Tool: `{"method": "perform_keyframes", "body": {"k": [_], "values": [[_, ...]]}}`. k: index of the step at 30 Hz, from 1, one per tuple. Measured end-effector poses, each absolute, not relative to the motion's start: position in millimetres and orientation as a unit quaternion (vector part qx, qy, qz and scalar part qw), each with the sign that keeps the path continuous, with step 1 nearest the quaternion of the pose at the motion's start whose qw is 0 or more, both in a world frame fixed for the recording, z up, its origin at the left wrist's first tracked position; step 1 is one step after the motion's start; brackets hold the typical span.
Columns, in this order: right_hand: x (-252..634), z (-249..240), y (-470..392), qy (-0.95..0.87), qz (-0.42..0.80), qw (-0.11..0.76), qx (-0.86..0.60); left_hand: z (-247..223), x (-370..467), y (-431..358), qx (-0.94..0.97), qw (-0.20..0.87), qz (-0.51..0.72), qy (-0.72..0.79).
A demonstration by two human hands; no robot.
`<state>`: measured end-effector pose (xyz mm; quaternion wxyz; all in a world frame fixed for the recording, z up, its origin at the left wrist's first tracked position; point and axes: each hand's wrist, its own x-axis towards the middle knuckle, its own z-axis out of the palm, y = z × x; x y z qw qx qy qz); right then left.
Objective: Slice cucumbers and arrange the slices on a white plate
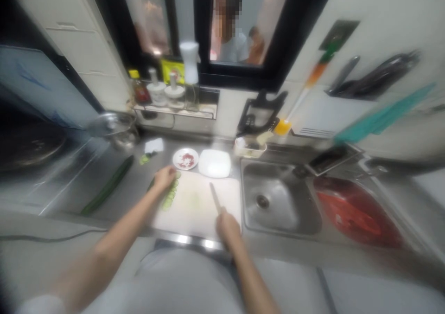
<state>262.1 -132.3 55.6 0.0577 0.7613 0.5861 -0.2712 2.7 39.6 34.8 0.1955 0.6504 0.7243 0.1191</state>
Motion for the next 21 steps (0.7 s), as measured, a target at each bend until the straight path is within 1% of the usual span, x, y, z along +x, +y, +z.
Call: {"method": "perform_keyframes", "body": {"k": [4,7,9,15,21], "values": [[261,57,-131,0.585,-0.271,0.065,0.762,38,15,25,0.65,0.275,0.16,0.69],[261,55,-130,0.589,-0.271,0.063,0.759,33,30,10,0.672,0.336,0.147,0.643],[262,54,-130,0.593,-0.271,0.06,0.756,27,40,1,0.686,0.355,0.132,0.621],[261,56,-132,0.59,-0.271,0.06,0.758,15,60,-7,0.713,0.34,0.088,0.606],[260,57,-132,0.589,-0.266,0.071,0.76,24,65,-7,0.743,0.285,0.071,0.601]]}}
